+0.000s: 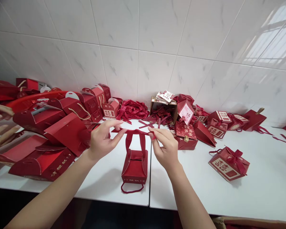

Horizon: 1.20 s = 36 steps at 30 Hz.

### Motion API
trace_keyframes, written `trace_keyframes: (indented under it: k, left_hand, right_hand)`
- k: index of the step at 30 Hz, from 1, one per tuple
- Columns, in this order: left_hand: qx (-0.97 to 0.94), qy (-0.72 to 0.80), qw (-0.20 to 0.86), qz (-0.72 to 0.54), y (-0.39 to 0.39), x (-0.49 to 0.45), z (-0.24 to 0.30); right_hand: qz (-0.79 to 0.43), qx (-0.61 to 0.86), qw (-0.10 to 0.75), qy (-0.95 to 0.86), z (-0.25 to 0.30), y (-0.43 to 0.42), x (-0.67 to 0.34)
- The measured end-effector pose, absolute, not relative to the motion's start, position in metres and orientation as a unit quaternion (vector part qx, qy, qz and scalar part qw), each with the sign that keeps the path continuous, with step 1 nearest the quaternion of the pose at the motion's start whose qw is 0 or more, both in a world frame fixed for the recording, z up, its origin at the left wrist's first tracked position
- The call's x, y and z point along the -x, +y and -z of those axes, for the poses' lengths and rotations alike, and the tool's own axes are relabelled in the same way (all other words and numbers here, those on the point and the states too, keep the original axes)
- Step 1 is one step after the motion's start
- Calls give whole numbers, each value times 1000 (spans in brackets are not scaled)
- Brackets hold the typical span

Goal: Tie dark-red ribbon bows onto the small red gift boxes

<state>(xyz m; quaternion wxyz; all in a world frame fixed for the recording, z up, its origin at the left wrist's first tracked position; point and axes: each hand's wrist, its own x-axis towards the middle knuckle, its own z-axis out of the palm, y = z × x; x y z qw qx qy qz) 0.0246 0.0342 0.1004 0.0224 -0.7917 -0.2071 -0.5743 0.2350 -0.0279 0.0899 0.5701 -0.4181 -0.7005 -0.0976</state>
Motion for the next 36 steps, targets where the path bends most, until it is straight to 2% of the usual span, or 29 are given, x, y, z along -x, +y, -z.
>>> trace_keyframes:
  k: [8, 15, 19, 24, 27, 31, 33, 36]
  left_hand:
    - [811, -362, -16, 459, 14, 39, -56]
    - [809, -466, -66, 352, 4, 81, 9]
    - [811, -483, -108, 313, 4, 84, 22]
    - [769, -475, -129, 409, 4, 52, 7]
    - [748, -451, -249, 419, 6, 20, -3]
    - [710, -437, -422, 357, 8, -13, -4]
    - [701, -441, -457, 326, 7, -20, -2]
    - [705, -463, -442, 305, 7, -19, -2]
  right_hand:
    - [47, 614, 493, -614, -34, -69, -299]
    - [-94, 730, 393, -552, 23, -101, -339]
    - [-134, 720, 391, -557, 39, -103, -341]
    - [-58, 711, 461, -528, 28, -85, -320]
    - [-134, 655, 461, -583, 11, -73, -291]
    - [-258, 605, 414, -629, -1, -62, -248]
    - [-301, 591, 412, -624, 2, -58, -234]
    - [-346, 577, 443, -592, 8, -54, -229]
